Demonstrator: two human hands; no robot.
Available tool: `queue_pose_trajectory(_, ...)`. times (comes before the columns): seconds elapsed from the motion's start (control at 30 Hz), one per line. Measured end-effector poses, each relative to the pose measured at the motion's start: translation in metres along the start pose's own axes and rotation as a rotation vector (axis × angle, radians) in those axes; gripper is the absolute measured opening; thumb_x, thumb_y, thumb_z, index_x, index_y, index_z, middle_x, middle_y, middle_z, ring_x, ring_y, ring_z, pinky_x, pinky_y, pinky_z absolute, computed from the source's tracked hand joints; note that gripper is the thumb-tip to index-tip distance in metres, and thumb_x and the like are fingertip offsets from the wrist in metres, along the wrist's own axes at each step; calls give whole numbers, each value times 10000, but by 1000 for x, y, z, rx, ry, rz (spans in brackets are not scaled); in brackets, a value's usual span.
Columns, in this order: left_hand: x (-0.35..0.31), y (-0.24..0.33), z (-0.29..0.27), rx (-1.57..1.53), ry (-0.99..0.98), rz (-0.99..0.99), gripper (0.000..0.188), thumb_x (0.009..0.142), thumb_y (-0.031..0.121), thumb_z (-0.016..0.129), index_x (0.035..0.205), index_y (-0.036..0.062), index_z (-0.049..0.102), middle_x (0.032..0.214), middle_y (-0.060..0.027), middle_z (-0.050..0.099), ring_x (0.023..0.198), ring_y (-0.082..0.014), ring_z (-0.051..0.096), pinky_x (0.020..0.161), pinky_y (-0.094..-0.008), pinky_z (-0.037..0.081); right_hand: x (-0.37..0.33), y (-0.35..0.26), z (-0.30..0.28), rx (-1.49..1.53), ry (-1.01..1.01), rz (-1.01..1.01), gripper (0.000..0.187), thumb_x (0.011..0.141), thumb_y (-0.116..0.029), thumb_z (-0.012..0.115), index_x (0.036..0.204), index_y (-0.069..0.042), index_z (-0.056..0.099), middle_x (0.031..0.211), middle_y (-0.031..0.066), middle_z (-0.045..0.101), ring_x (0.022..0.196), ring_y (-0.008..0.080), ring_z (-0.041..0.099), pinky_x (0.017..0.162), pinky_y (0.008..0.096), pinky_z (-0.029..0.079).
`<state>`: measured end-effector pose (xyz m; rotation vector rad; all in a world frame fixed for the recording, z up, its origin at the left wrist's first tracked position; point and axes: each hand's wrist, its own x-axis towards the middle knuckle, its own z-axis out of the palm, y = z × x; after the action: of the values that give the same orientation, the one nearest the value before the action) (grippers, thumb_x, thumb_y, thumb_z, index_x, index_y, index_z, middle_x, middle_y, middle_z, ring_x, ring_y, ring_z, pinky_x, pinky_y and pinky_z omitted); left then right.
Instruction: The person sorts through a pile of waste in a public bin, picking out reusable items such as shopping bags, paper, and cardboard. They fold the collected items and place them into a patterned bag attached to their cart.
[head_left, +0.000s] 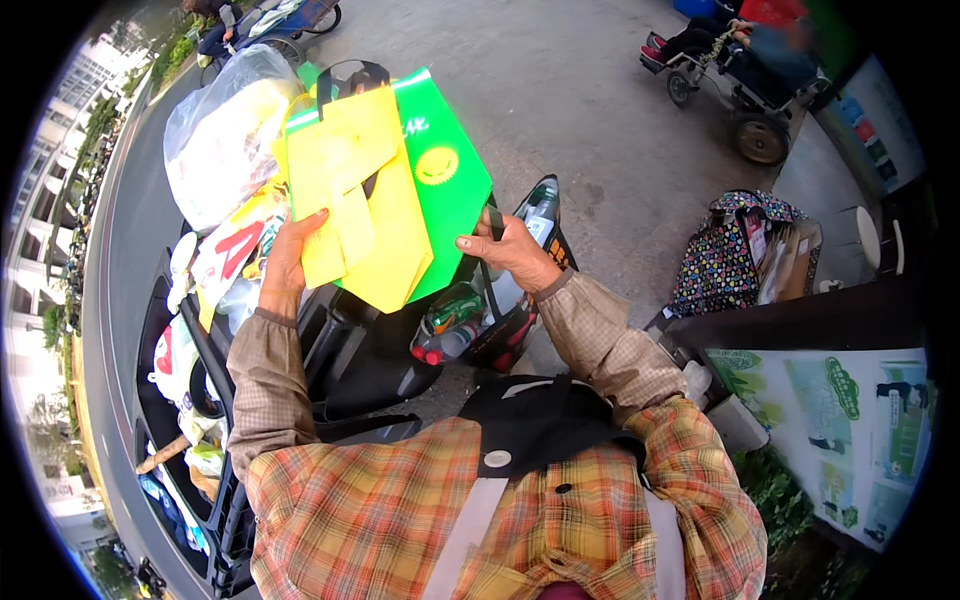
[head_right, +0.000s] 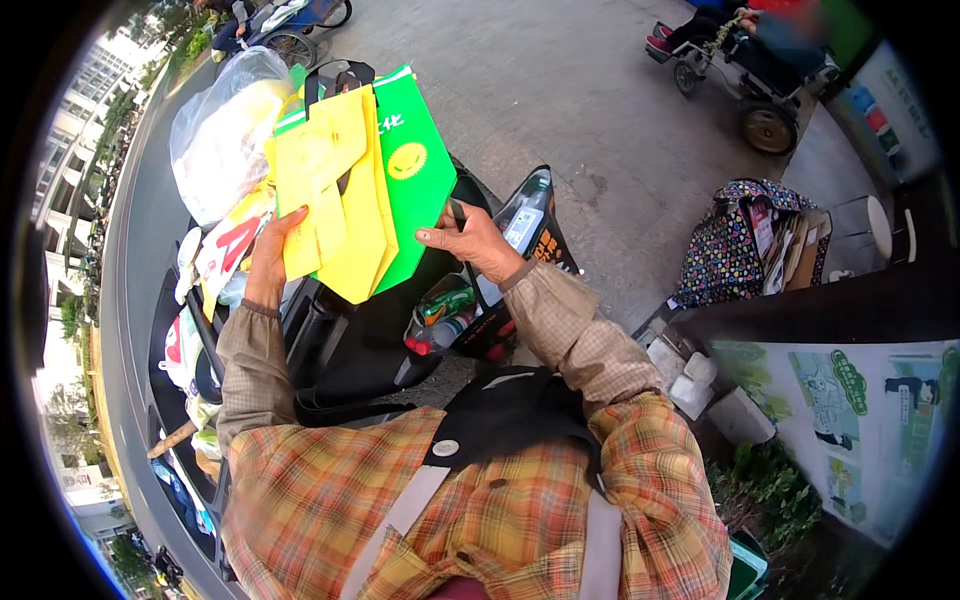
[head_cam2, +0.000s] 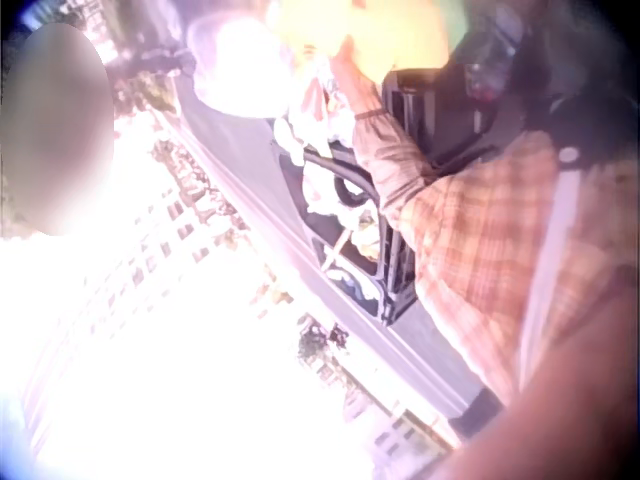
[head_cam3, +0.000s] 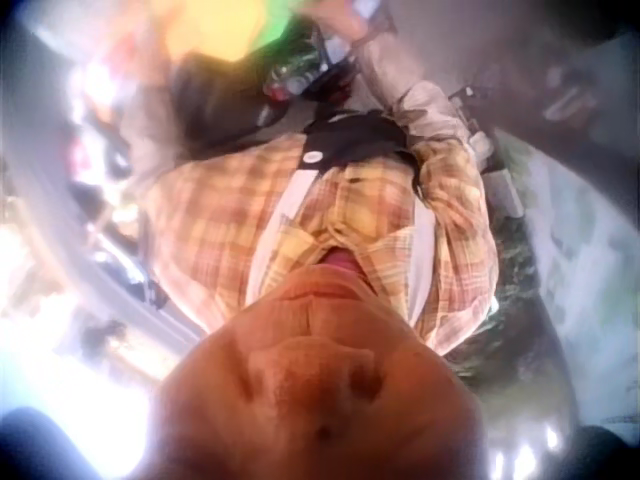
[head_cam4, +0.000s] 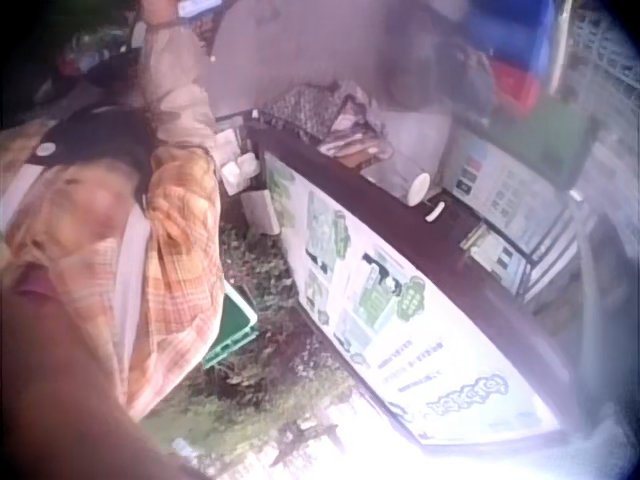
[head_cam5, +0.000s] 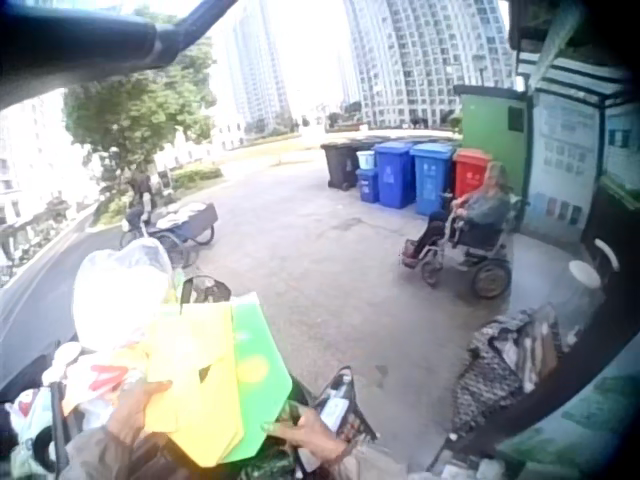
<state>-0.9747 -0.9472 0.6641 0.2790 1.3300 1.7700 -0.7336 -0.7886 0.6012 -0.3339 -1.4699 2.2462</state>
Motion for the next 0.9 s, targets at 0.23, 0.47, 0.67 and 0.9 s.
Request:
queue_pose_trajectory(0.23,-6,-8,18,114,47,205,601,770,-64,583,1301,36,321,1184,-166,516,981,-267,590,800,-356,525,18,-6,-79,47,26,144,632,830,-558,506,1053,33,534,997,111,600,460,15,289,382,170,212)
queue_pose_trajectory(0.47,-21,-45,23,596,243,418,638,735,65,694,1252,-47,338,1074,-146,575,919,-196,597,749,-288,506,64,13,-89,305,-62,277,435,823,-531,550,951,-116,549,605,-52,443,449,21,351,359,157,236)
queue_pose_trajectory(0.67,-48,-50,48,575,250,344,519,724,94,717,1125,-62,427,961,-141,602,814,-169,612,692,-262,507,58,-1,-97,364,-135,192,401,819,-248,622,1132,-11,540,1064,110,602,894,178,597,762,289,494)
queue_pose_trajectory(0.9,-68,-82,56,578,53,363,462,787,40,649,1190,-17,430,1085,-80,576,980,-121,545,852,-263,440,21,35,-127,311,-18,178,428,850,-205,583,1213,-7,471,1176,110,548,1008,198,572,842,331,489)
